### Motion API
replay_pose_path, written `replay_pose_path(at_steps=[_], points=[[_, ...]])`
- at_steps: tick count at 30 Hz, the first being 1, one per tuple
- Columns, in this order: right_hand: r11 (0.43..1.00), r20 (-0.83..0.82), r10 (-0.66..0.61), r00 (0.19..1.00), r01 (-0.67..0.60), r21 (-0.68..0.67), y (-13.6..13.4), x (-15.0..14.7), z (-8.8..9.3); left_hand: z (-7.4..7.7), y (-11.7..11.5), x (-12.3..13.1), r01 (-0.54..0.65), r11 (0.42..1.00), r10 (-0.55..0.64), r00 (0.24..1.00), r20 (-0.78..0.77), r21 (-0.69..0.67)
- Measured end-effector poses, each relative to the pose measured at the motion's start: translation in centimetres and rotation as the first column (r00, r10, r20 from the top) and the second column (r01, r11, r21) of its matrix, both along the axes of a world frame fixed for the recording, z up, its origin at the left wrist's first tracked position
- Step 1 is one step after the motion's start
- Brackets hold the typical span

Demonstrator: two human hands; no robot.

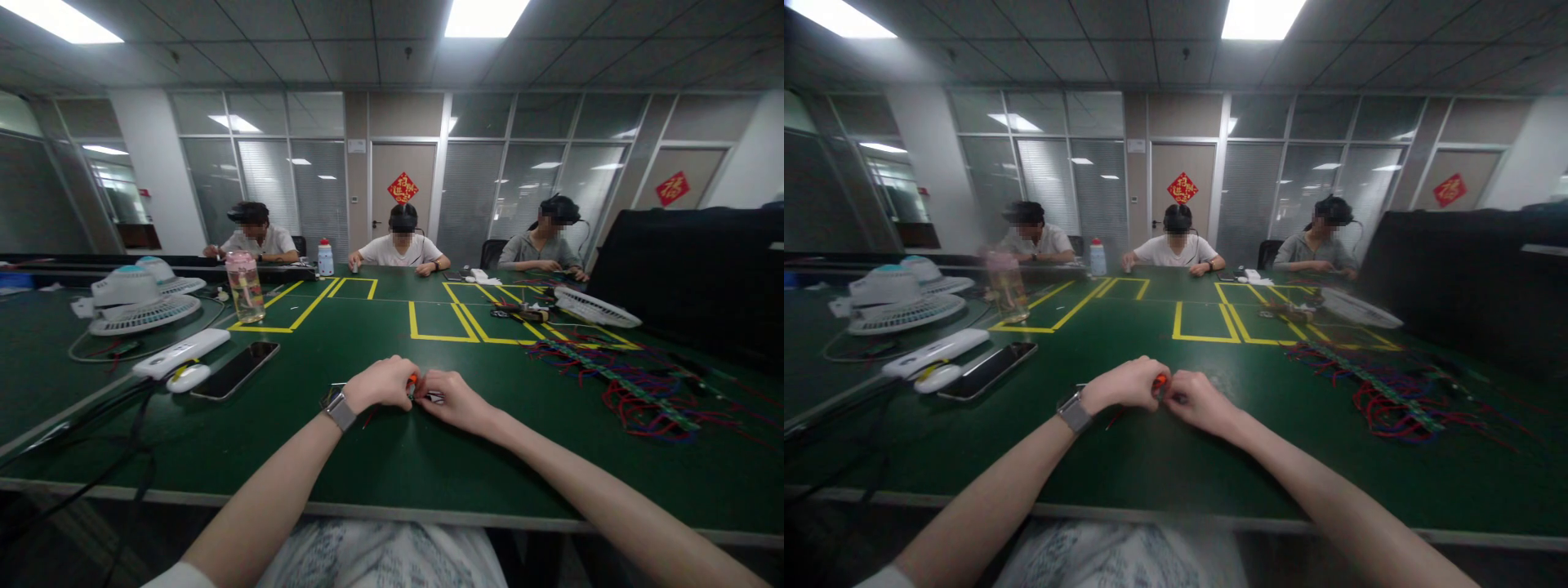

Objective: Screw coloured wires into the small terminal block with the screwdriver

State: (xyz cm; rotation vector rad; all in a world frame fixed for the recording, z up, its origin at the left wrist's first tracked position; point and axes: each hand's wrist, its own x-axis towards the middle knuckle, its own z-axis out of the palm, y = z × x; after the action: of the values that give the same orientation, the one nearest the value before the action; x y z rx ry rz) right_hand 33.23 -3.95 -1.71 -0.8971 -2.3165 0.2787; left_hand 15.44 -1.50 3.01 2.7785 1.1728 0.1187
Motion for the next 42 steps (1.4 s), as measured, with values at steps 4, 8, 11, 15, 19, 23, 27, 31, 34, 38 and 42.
replay_pose_path(at_steps=[4,8,11,15,19,23,27,31,34,38,42], points=[[1.0,-0.036,-0.016,0.999,0.015,-0.027,0.2,0.2,-0.2,0.5,-0.7,0.4,-0.011,1.0,0.012,0.999,-0.053,0.021],[0.99,-0.1,-0.115,0.988,0.105,-0.099,0.4,0.5,-0.2,0.6,-0.9,0.5,-0.017,0.999,0.019,0.997,-0.074,0.036],[0.991,-0.124,-0.089,0.988,0.075,-0.113,0.5,0.9,0.1,0.6,-0.8,0.4,-0.014,1.0,0.016,0.997,-0.073,0.022],[0.994,-0.147,-0.076,0.986,0.062,-0.094,0.8,1.5,0.1,0.6,-0.7,0.4,-0.006,1.0,0.007,0.999,-0.051,0.024],[0.982,-0.19,-0.14,0.972,0.111,-0.154,0.7,1.5,0.1,0.4,-0.4,0.2,0.003,1.0,-0.003,1.0,0.008,0.01],[0.963,-0.249,-0.178,0.952,0.116,-0.245,0.1,0.9,0.4,0.7,0.3,-0.6,0.037,0.995,-0.024,0.99,0.136,-0.094],[0.954,-0.308,-0.198,0.931,0.11,-0.28,-0.2,0.2,0.7,1.9,0.9,-1.5,0.022,0.984,0.033,0.952,0.303,-0.177],[0.953,-0.344,-0.196,0.918,0.096,-0.287,-0.3,0.0,0.6,2.9,1.2,-1.9,-0.054,0.996,0.083,0.843,0.532,-0.069],[0.953,-0.33,-0.197,0.923,0.101,-0.287,-0.2,0.0,0.3,3.2,1.3,-2.1,-0.099,0.995,0.084,0.778,0.623,-0.01],[0.955,-0.331,-0.199,0.922,0.107,-0.276,0.0,0.1,-0.3,3.3,1.3,-2.2,-0.133,0.991,0.084,0.742,0.665,0.023],[0.959,-0.322,-0.193,0.927,0.11,-0.26,0.1,0.1,-0.6,3.3,1.2,-2.0,-0.146,0.989,0.091,0.736,0.671,0.027]])
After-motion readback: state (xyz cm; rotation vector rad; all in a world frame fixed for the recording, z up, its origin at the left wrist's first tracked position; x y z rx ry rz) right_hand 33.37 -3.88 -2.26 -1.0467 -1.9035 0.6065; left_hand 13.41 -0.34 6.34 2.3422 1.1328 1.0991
